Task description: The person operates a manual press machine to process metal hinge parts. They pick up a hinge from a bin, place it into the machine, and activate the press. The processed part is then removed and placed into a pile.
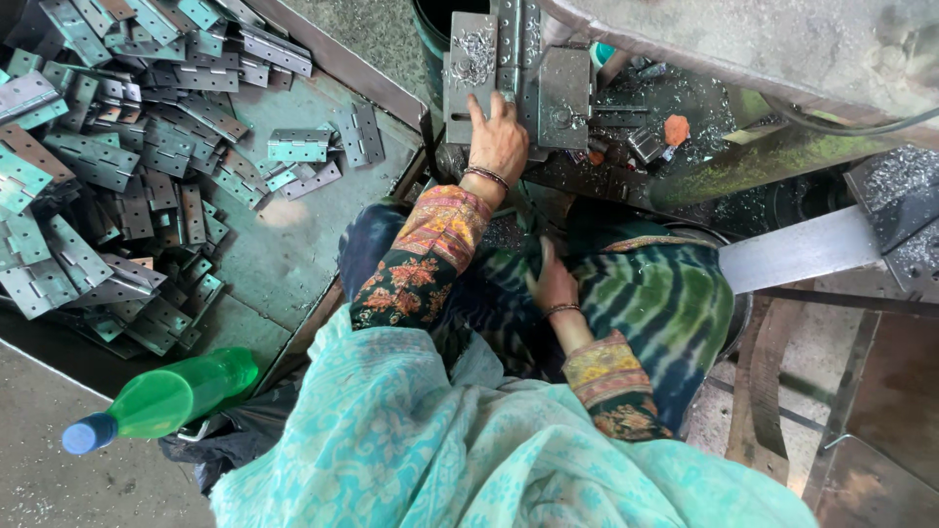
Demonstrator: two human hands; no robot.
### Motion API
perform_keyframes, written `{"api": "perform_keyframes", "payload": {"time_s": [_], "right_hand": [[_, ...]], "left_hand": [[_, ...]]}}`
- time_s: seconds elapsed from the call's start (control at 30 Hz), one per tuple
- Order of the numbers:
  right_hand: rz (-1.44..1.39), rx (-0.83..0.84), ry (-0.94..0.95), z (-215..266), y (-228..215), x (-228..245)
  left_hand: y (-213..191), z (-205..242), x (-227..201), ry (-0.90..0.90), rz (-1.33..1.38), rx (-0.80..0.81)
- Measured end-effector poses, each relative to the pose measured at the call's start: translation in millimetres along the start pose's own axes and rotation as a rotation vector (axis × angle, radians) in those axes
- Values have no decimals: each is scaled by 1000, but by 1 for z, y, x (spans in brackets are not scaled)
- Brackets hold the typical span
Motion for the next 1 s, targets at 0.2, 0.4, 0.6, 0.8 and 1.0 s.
{"api": "perform_keyframes", "payload": {"time_s": [0.2,0.4,0.6,0.8,1.0], "right_hand": [[-47,-70,-100,-8,-6,-4],[92,58,-148,-13,-77,6],[130,37,-4,-1,-41,16],[23,-68,-66,7,-29,8],[144,91,-87,-9,-82,21]], "left_hand": [[4,5,9,-60,143,-60],[22,-14,15,-128,118,-82],[24,-26,21,-134,157,-24],[19,-18,18,-134,143,-31],[10,-11,14,-159,125,-52]]}}
Point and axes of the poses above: each hand's wrist, its own z-axis away from the middle knuckle, its own y-axis out of the palm, x = y × z, the point moved 3 cm from there along -z, towards the middle knuckle, and after that the axes turned 9 degrees about z, right-handed, at the moved point
